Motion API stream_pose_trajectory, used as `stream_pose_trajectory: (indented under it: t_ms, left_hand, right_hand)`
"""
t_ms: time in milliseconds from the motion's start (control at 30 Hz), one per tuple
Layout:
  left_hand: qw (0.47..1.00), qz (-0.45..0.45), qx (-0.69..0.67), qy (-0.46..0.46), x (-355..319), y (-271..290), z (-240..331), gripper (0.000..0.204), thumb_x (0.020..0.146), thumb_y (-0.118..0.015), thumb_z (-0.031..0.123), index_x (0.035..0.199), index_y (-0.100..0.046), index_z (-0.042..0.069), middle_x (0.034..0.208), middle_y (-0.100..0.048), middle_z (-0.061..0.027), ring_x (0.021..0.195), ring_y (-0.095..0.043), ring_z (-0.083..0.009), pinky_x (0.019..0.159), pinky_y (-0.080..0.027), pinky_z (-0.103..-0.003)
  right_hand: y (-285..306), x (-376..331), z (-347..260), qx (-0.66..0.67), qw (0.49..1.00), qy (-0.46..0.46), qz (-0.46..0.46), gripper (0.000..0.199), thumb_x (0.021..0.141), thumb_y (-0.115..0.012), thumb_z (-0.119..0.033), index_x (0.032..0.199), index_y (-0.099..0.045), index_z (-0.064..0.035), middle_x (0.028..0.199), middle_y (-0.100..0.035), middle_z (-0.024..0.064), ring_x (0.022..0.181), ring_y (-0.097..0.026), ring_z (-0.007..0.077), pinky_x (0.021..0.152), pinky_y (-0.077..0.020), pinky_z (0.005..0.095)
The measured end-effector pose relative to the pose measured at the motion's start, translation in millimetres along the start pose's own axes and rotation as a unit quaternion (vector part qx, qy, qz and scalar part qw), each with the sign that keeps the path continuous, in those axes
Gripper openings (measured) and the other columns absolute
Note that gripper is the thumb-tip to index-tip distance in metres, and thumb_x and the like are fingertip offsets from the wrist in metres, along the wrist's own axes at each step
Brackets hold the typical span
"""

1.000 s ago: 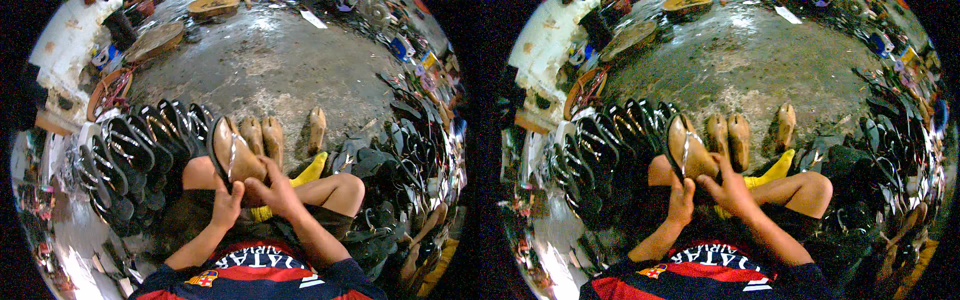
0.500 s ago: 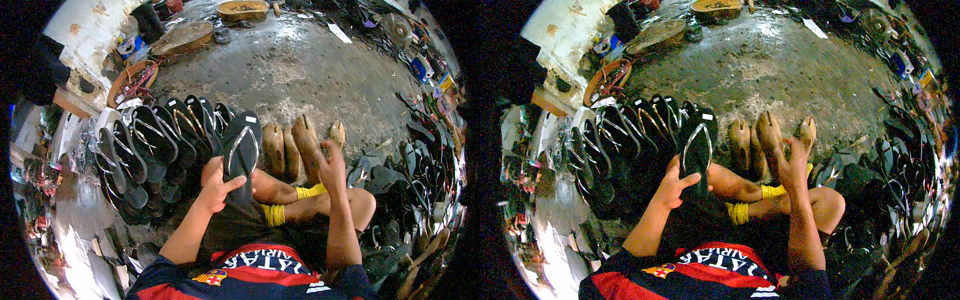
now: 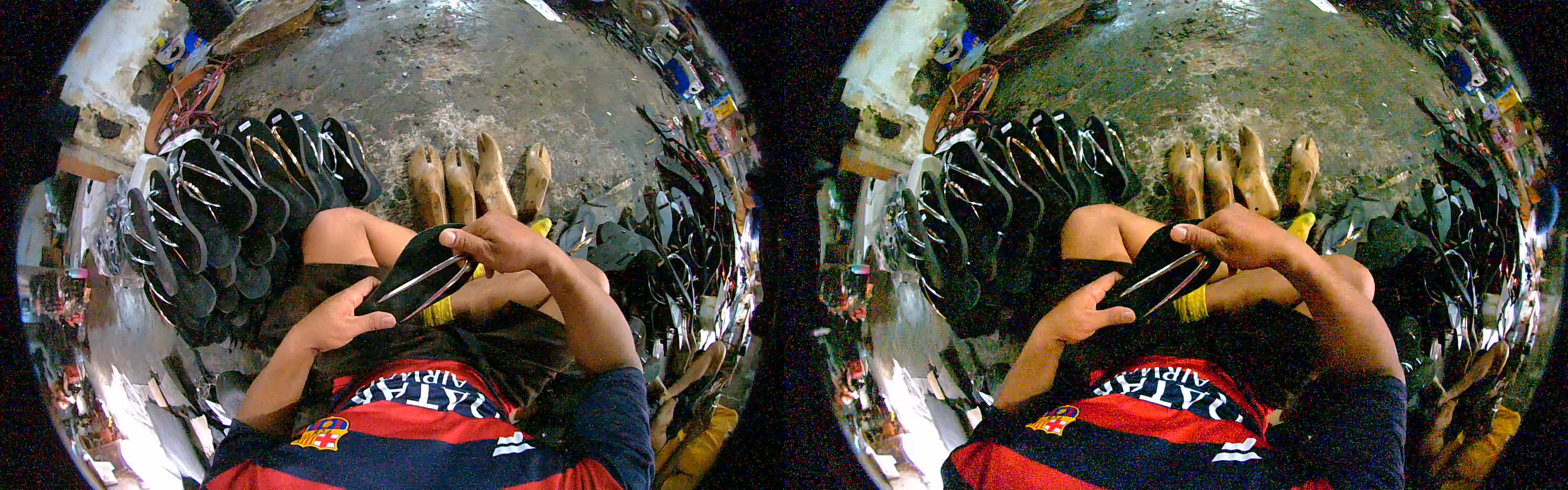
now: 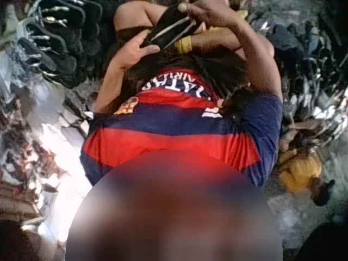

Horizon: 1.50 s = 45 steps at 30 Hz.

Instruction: The person sits on the floor and repeatedly assembles flip-flops by pressing the strap into the sole using a wooden shoe last. The person handles multiple flip-flops one at a time, pressing the strap into the sole and then placing the finished unit aside.

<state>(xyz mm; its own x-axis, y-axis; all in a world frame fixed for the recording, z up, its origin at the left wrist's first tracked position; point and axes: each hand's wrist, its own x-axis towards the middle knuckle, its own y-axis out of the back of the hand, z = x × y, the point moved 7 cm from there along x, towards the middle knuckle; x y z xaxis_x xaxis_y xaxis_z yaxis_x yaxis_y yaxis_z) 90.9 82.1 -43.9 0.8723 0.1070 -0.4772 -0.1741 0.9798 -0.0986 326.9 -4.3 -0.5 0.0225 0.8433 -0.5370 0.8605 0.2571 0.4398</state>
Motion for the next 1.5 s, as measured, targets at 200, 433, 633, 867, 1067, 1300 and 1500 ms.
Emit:
stream_pose_trajectory:
  t_ms: [200,433,633,867,1067,1300,1500]
  left_hand:
    - [0.971,0.059,0.212,-0.093,-7.6,-8.2,15.5,0.048,0.097,-0.073,0.031,0.131,-0.056,0.001,0.115,-0.064,-0.0076,0.110,-0.056,-0.0142,0.100,-0.046,-0.033]
    - [0.838,0.490,0.127,-0.203,-122.7,115.7,75.9,0.067,0.097,-0.070,0.022,0.154,-0.038,0.004,0.147,-0.052,-0.0136,0.126,-0.056,-0.0240,0.110,-0.043,-0.037]
    - [0.683,0.709,0.151,-0.086,-189.3,198.1,109.1,0.068,0.093,-0.074,0.029,0.150,-0.042,0.007,0.133,-0.059,-0.0259,0.115,-0.063,-0.0320,0.097,-0.051,-0.041]
    - [0.460,0.710,0.529,-0.061,-155.5,204.8,102.7,0.035,0.090,-0.072,0.031,0.109,-0.072,0.001,0.108,-0.068,-0.0221,0.107,-0.062,-0.0397,0.095,-0.049,-0.048]
    - [0.532,0.641,0.552,0.045,-169.3,245.1,109.2,0.028,0.101,-0.058,0.021,0.119,-0.073,0.005,0.129,-0.068,-0.0183,0.119,-0.062,-0.0362,0.105,-0.048,-0.041]
    - [0.674,0.548,0.391,-0.305,-113.4,164.1,142.6,0.047,0.112,-0.036,0.019,0.156,-0.036,0.005,0.141,-0.060,-0.0193,0.127,-0.060,-0.0306,0.105,-0.050,-0.039]
    - [0.757,0.462,0.409,-0.214,2.9,40.9,136.2,0.060,0.107,-0.053,0.034,0.156,-0.034,0.008,0.140,-0.059,-0.0181,0.129,-0.056,-0.0277,0.108,-0.044,-0.040]
  right_hand:
    - [1.7,2.0,-11.1,-0.096,0.992,0.061,0.055,0.059,0.105,-0.049,-0.054,0.096,-0.073,-0.0009,0.076,-0.070,0.0181,0.068,-0.067,0.0285,0.065,-0.0522,0.0441]
    - [74.9,-45.6,23.8,0.251,0.896,0.161,0.328,0.040,0.107,-0.056,-0.036,0.130,-0.061,-0.0034,0.085,-0.065,0.0024,0.074,-0.063,0.0109,0.068,-0.0529,0.0276]
    - [86.9,-57.0,126.3,0.263,0.874,0.076,0.401,0.033,0.107,-0.057,-0.034,0.122,-0.065,-0.0060,0.083,-0.061,-0.0010,0.075,-0.058,0.0081,0.070,-0.0498,0.0246]
    - [87.2,-124.6,169.2,0.307,0.824,0.036,0.475,0.027,0.105,-0.060,-0.030,0.112,-0.066,-0.0039,0.079,-0.056,-0.0015,0.073,-0.051,0.0068,0.063,-0.0423,0.0237]
    - [105.1,-249.4,277.0,0.201,0.690,-0.152,0.679,0.029,0.098,-0.068,-0.026,0.113,-0.071,-0.0012,0.091,-0.068,0.0015,0.077,-0.059,0.0097,0.069,-0.0490,0.0256]
    - [68.5,-262.8,365.3,0.019,0.641,-0.409,0.650,0.040,0.084,-0.079,-0.033,0.105,-0.070,-0.0012,0.100,-0.074,0.0196,0.097,-0.070,0.0395,0.087,-0.0554,0.0473]
    - [57.8,-183.6,318.5,-0.173,0.764,-0.175,0.596,0.052,0.079,-0.068,-0.005,0.130,-0.056,-0.0119,0.115,-0.061,0.0183,0.114,-0.056,0.0420,0.107,-0.0443,0.0470]
